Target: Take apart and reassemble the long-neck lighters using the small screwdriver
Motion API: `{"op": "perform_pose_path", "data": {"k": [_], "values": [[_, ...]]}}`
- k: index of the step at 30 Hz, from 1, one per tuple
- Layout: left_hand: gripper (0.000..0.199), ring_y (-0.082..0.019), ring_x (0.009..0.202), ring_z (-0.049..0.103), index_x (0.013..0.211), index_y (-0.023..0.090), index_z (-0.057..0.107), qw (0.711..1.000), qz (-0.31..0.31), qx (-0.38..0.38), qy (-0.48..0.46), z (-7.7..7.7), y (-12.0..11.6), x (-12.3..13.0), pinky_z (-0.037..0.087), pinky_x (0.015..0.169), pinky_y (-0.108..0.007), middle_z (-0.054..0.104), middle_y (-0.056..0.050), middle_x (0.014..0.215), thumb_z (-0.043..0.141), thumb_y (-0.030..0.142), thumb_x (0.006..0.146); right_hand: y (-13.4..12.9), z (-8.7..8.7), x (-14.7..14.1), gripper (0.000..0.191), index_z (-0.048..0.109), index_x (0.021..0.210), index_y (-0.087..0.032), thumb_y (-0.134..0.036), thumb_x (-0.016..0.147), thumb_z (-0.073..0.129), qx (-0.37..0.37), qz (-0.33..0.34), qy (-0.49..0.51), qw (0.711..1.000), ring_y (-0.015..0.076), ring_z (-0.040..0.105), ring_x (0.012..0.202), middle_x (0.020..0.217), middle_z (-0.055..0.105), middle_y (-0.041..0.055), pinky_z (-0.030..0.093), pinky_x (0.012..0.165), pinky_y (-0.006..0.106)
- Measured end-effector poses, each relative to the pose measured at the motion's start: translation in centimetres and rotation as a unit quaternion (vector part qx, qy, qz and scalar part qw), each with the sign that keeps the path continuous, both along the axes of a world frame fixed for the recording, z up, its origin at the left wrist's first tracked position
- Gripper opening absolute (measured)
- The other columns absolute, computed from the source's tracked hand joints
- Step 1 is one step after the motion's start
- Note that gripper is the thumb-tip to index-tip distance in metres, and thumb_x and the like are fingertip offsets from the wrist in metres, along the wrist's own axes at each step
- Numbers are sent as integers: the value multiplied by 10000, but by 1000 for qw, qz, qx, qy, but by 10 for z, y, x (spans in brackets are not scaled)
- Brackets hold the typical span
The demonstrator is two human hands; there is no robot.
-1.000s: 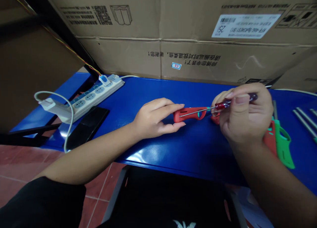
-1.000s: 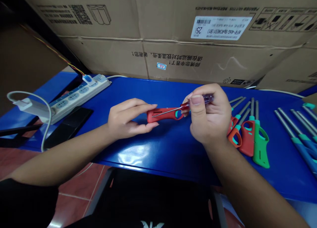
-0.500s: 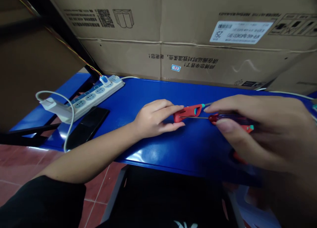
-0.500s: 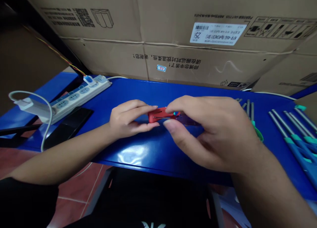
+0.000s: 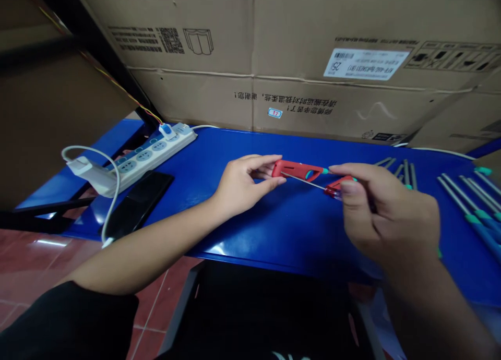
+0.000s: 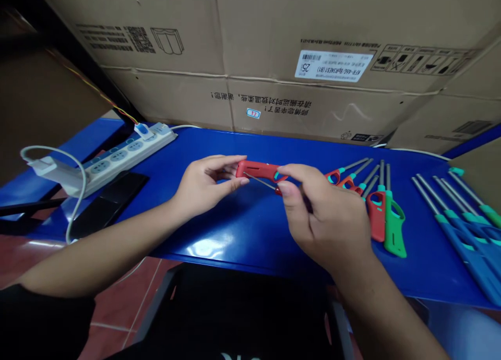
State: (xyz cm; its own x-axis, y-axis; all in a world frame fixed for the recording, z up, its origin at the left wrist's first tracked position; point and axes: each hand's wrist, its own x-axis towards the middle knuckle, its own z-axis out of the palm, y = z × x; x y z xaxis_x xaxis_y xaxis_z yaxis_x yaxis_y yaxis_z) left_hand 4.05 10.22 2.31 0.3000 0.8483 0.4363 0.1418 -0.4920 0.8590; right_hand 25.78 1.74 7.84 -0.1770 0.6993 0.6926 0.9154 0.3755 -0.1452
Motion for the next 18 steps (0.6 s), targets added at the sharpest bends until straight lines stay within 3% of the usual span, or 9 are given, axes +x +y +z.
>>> {"op": "perform_pose_path", "data": {"k": [3,7,10,13,18], "values": [[439,-144,781,706,1172,155,724,997,-13,-74,-22,-5,5,1,613,769,-290,762,-75,951,813,273,759,5,-2,-7,189,703,1048,-199,-287,945,571,27,19,-37,999,152,682,611,851,769,22,477,549,264],[404,-121,711,672,1174,169,729,999,16,25,28,-4,9,-2,598,710,-268,737,-48,858,783,286,791,5,-9,-13,188,683,1032,-171,-300,936,585,30,47,-17,998,189,710,750,915,762,60,538,685,293],[377,-111,726,674,1208,170,709,994,20,96,50,-3,6,-2,596,690,-249,711,-44,877,713,266,844,0,-14,-17,237,679,1080,-179,-343,928,599,32,0,-4,999,184,687,640,857,757,53,516,584,293],[352,-107,732,675,1194,170,713,992,17,112,49,-3,3,0,597,689,-243,701,-44,897,665,222,850,-5,-17,-20,193,688,1056,-205,-323,939,589,33,-24,-5,999,175,686,601,828,764,36,504,546,282],[319,-110,702,670,1122,153,739,994,23,99,43,-2,1,2,592,668,-236,699,-42,852,654,202,818,-7,-22,-23,172,669,1071,-220,-230,907,619,43,14,15,999,188,716,715,930,768,44,560,654,307]]}}
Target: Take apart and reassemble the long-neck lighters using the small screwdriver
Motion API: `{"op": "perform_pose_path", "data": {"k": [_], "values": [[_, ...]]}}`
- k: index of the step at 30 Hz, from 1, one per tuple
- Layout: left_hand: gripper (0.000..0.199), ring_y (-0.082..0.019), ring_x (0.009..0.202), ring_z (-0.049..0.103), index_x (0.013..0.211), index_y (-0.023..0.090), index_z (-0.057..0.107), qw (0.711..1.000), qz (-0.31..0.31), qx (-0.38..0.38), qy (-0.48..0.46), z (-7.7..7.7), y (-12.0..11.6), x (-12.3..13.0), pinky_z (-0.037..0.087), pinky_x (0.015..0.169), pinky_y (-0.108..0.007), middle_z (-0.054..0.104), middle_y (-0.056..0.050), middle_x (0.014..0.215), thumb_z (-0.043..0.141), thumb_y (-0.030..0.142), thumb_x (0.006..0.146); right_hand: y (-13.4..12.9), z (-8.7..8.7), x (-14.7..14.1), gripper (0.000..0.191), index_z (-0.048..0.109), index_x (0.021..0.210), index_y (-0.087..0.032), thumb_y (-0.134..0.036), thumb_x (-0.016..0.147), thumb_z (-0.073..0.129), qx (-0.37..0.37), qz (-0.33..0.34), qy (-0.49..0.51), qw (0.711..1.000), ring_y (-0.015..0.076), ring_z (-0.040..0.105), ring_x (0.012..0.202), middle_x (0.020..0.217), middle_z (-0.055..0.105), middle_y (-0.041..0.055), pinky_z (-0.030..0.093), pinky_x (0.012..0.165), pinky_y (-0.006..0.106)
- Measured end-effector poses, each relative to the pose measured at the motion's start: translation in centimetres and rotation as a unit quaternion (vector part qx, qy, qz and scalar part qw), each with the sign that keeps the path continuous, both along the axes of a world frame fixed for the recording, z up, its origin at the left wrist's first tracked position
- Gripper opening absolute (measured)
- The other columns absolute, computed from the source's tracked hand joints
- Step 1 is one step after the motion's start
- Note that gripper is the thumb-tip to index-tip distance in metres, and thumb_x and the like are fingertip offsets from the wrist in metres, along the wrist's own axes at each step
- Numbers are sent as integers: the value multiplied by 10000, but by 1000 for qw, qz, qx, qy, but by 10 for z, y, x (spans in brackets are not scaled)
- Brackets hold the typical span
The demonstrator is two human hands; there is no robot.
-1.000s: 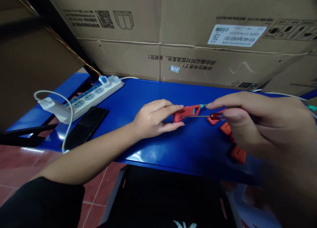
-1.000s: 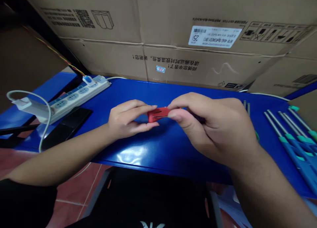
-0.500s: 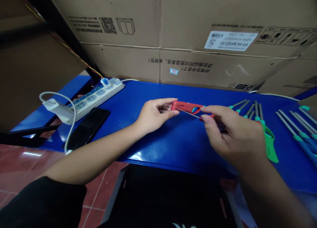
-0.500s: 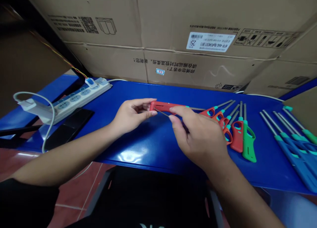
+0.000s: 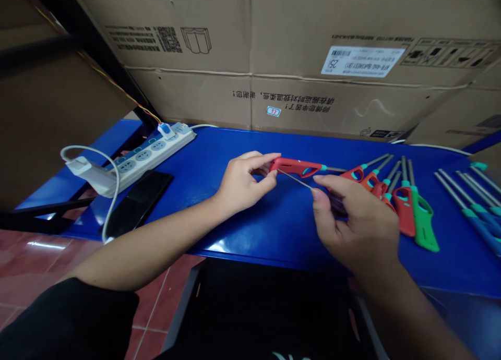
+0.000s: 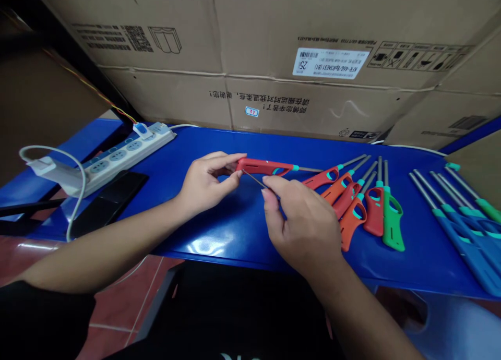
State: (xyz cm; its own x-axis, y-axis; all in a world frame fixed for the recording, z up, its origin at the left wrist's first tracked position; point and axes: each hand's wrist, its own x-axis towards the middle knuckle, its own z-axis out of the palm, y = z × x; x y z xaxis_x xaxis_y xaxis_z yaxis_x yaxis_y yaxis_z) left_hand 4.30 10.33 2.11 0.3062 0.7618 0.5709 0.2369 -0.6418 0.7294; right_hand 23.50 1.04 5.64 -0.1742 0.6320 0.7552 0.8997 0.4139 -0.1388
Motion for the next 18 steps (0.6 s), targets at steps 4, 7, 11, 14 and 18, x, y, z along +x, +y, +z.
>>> {"op": "perform_pose_path", "data": {"k": [4,7,11,14,18], "values": [[302,-110,691,666,1078,132,742,1000,20,4,3,1,0,0,589,673,-236,699,-44,841,652,195,796,0,-1,-1,230,644,1106,-207,-200,876,647,9,19,18,1000,203,717,794,1016,755,67,578,718,333],[294,-107,672,659,1062,119,738,999,27,20,7,1,0,0,586,660,-235,692,-38,822,642,191,794,0,-1,-1,211,639,1093,-209,-202,882,644,9,22,18,1000,192,708,752,995,751,62,574,685,324],[287,-107,661,654,1054,113,736,999,33,33,12,1,0,0,584,653,-236,687,-35,817,641,185,793,0,1,1,204,632,1069,-237,-221,870,672,3,27,32,999,204,697,748,950,747,48,566,675,347],[291,-103,663,650,1064,124,732,998,44,44,21,3,-1,0,583,661,-233,694,-32,827,638,192,798,2,5,5,166,627,991,-243,-193,844,685,-17,62,44,997,207,676,767,875,727,29,550,695,361],[270,-101,663,640,1054,158,730,994,64,78,39,6,-2,-1,571,654,-230,705,-18,827,632,196,806,1,8,9,159,634,957,-239,-144,830,648,-34,110,29,993,204,661,814,863,695,24,540,749,375]]}}
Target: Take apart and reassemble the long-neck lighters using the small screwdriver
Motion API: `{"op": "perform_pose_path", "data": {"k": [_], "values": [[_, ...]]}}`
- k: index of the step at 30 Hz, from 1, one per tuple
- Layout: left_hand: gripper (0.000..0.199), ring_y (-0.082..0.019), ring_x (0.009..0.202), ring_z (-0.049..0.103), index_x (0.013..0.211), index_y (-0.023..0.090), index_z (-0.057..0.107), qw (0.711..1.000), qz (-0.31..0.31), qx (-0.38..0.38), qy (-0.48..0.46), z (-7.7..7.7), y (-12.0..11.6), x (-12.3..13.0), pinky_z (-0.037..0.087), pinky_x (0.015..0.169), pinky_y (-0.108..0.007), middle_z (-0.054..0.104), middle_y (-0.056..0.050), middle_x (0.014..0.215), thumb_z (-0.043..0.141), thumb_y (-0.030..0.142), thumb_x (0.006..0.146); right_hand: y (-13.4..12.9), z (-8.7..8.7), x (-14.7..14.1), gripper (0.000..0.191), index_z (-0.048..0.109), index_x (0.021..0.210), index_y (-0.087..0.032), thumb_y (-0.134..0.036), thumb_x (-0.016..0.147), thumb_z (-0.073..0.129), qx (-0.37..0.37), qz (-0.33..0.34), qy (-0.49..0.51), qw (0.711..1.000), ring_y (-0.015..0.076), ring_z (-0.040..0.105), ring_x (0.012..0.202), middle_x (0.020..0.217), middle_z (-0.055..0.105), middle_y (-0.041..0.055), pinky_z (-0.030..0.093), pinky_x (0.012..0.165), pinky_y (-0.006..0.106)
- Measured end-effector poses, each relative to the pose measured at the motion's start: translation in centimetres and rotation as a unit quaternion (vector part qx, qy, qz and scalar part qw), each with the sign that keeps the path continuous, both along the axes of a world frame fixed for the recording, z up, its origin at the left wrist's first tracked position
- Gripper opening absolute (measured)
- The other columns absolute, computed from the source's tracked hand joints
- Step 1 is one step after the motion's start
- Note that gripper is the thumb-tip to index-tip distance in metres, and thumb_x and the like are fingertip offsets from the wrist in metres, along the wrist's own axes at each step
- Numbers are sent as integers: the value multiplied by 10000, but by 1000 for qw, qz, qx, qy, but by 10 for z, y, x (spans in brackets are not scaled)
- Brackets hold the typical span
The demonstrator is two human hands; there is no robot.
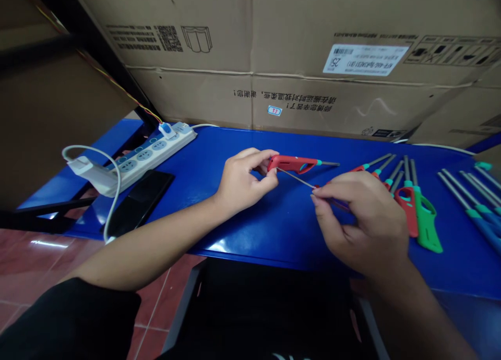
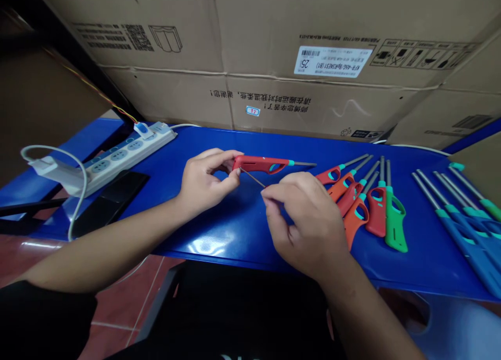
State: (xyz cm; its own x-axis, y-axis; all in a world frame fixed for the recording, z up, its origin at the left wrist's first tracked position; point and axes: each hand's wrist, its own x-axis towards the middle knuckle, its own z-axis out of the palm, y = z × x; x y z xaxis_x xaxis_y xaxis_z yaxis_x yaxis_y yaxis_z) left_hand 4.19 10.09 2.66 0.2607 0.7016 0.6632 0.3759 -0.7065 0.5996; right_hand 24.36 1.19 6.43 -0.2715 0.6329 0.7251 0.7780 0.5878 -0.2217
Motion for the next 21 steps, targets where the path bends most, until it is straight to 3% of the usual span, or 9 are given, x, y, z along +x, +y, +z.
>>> {"op": "perform_pose_path", "data": {"k": [2,6,12,17,21], "values": [[263,-105,660,633,1046,165,729,1000,8,25,12,1,0,0,564,661,-240,708,-12,814,633,194,803,-2,-1,0,195,643,1035,-231,-190,844,643,0,-5,-3,1000,208,673,826,933,712,41,546,752,370],[254,-110,664,629,1036,167,728,998,21,52,30,1,0,-1,552,684,-249,706,-5,793,634,192,801,-2,-5,-2,243,631,1137,-236,-236,894,633,17,-76,9,997,167,680,701,954,745,32,535,622,296],[245,-117,693,633,1035,156,728,996,45,66,38,3,1,-2,540,712,-256,701,-10,792,632,195,813,3,-5,1,200,616,1030,-246,-173,845,644,12,-5,-17,1000,217,682,806,898,717,34,551,732,369],[240,-124,708,639,1038,177,721,994,55,76,49,4,0,-3,537,731,-259,707,-4,800,625,215,821,1,-6,2,223,632,1133,-251,-263,911,615,6,-73,9,997,172,672,661,909,741,25,522,574,300],[227,-124,693,633,1020,177,721,994,64,79,49,4,1,-4,534,722,-259,698,0,777,618,212,820,2,-8,1,317,603,1181,-252,-223,868,646,5,-48,16,999,232,691,830,1019,726,67,570,713,378]]}}
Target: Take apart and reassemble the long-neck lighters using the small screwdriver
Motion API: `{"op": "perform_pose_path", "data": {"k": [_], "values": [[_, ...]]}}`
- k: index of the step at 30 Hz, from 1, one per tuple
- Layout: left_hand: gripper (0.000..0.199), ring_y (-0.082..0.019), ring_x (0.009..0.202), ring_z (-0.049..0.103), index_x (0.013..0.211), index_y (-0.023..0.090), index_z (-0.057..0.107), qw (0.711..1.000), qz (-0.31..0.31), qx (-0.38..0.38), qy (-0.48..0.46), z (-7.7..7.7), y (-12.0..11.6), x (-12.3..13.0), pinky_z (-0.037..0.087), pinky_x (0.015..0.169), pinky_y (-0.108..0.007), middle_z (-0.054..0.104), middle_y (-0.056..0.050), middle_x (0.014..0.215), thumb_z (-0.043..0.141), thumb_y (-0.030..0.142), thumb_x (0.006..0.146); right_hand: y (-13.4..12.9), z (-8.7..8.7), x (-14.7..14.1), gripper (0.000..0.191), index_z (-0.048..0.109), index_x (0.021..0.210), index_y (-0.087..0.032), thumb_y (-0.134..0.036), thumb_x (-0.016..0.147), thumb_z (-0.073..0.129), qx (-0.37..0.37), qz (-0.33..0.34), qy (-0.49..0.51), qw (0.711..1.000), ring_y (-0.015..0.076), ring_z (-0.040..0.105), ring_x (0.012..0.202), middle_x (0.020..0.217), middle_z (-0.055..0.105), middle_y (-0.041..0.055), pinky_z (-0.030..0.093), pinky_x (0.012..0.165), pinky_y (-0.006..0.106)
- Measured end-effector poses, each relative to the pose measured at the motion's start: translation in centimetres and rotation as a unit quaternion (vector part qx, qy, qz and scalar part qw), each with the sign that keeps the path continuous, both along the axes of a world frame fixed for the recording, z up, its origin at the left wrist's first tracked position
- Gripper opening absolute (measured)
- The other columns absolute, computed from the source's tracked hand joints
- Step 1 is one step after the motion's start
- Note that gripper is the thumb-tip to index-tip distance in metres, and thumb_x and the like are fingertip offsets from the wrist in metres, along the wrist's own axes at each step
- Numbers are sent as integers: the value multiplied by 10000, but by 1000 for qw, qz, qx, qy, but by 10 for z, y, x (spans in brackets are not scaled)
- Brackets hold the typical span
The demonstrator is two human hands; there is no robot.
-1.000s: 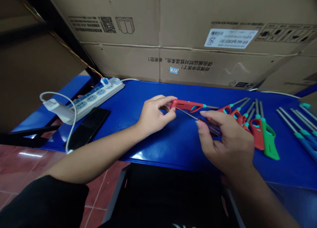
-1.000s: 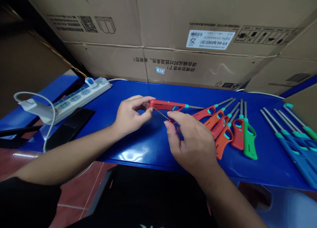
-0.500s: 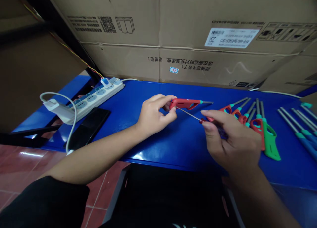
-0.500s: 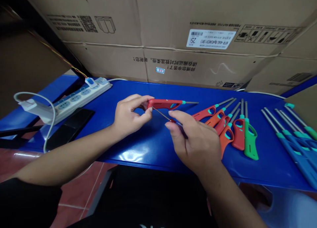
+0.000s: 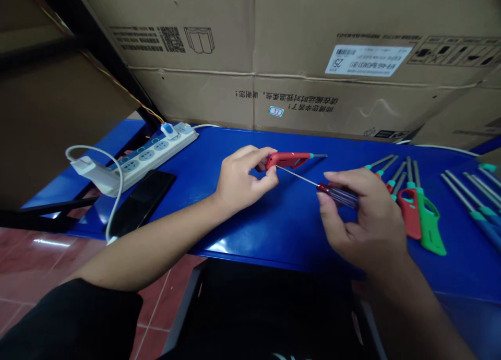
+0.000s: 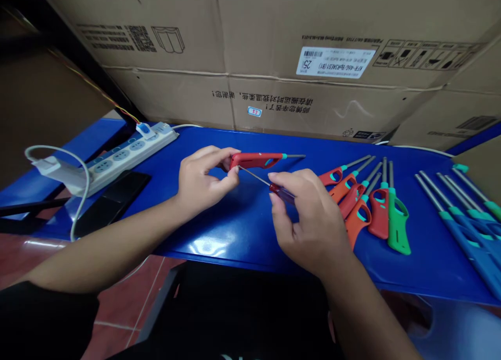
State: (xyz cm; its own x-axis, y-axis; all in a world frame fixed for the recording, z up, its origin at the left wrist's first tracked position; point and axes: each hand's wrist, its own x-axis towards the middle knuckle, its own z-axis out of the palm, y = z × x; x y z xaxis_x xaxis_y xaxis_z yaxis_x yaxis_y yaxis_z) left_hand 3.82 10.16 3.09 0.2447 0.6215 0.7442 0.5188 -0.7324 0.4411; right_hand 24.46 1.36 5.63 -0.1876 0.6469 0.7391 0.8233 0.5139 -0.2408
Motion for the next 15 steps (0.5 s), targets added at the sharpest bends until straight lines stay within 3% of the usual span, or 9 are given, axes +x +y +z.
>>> {"op": "perform_pose_path", "data": {"k": [2,5,7,10,12,15], "values": [[222,-124,687,628,1010,176,722,1000,3,9,-1,0,0,0,530,713,-256,696,1,766,623,208,814,1,-1,0,399,571,1252,-242,-245,862,657,-15,-6,22,1000,230,688,806,987,718,63,574,719,387],[225,-123,689,627,1014,175,723,1000,6,22,-1,0,0,0,527,713,-255,697,2,768,625,205,814,2,-2,2,333,597,1225,-252,-241,894,635,-21,-42,20,999,191,685,720,921,724,31,560,653,330],[227,-121,691,629,1018,170,723,1000,6,21,2,1,0,0,526,716,-255,693,0,767,622,202,817,3,-3,2,297,615,1183,-260,-183,896,612,-7,-11,-19,1000,197,692,789,963,725,36,561,700,333],[216,-118,671,618,996,174,724,1000,10,18,3,3,-1,-1,522,700,-251,674,8,739,625,200,806,5,-3,0,412,566,1262,-256,-156,867,627,13,37,-30,999,228,679,908,1054,705,66,560,784,381],[206,-118,664,611,980,184,722,1000,17,23,6,4,-2,0,519,692,-250,668,17,726,623,201,801,5,-3,-2,451,538,1312,-243,-204,874,640,1,11,14,1000,211,675,804,971,707,55,557,697,350],[203,-119,661,608,962,178,719,999,24,41,11,6,-2,0,516,683,-246,670,17,723,623,190,783,5,-2,-1,290,617,1217,-221,-257,932,576,-54,-54,40,996,165,630,604,791,697,19,504,552,290]]}}
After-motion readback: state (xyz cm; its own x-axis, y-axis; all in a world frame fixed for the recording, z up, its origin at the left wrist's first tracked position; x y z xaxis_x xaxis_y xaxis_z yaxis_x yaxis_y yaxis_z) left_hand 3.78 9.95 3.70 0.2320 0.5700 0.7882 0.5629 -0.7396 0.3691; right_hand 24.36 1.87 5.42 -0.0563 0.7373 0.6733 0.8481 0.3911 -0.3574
